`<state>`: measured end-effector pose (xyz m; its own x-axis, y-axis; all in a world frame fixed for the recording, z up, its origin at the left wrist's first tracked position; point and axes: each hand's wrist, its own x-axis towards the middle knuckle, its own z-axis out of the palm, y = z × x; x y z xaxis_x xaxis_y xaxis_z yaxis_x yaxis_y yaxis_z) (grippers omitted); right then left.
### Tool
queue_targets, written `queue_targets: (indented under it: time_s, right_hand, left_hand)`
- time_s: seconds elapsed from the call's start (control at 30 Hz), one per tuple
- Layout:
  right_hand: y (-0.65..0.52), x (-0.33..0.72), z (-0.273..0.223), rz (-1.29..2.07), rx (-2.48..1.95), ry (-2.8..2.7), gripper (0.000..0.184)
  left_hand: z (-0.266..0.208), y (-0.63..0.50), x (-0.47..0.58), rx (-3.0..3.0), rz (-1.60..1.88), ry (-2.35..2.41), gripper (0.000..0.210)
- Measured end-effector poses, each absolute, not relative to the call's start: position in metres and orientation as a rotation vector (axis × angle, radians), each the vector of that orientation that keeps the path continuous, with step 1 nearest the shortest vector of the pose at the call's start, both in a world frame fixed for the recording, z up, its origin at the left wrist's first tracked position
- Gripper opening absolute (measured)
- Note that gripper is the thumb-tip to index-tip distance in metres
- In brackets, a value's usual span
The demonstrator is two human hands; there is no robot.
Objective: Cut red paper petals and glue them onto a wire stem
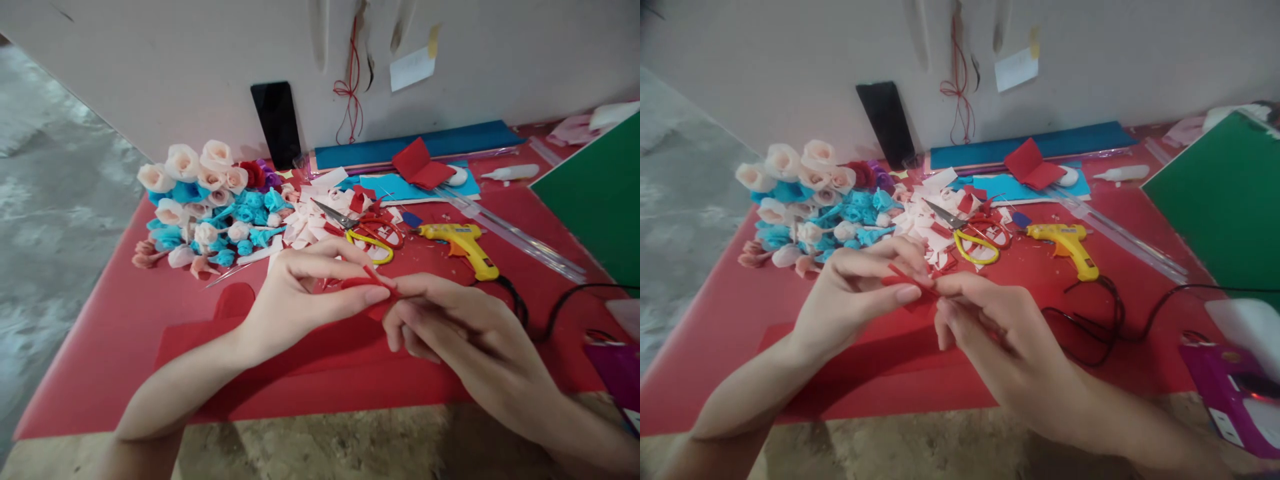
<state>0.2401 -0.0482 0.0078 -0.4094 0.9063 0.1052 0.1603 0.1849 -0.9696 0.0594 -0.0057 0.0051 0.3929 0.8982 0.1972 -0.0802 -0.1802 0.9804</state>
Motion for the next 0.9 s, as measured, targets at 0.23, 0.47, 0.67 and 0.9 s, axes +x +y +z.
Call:
queue_targets:
  time_s: [0.23,0.47,0.67,0.9]
  right_hand:
    - [-0.0497,0.2348,0.0123,1.056,-1.069,-1.799,0.012]
    - [-0.0472,0.2314,0.0128,0.974,-1.121,-1.789,0.015]
    - [-0.0466,0.2350,0.0149,1.028,-1.186,-1.822,0.016]
    - [-0.0500,0.2365,0.0133,1.034,-1.187,-1.842,0.019]
  left_hand:
    - [0.0035,-0.0075,0.0626,1.482,1.092,0.817,0.016]
    - [0.0047,-0.0060,0.0628,1.532,1.064,0.809,0.012]
    - [0.0078,-0.0050,0.0614,1.581,1.040,0.863,0.011]
    - [0.0085,-0.0064,0.0591,1.569,1.034,0.880,0.011]
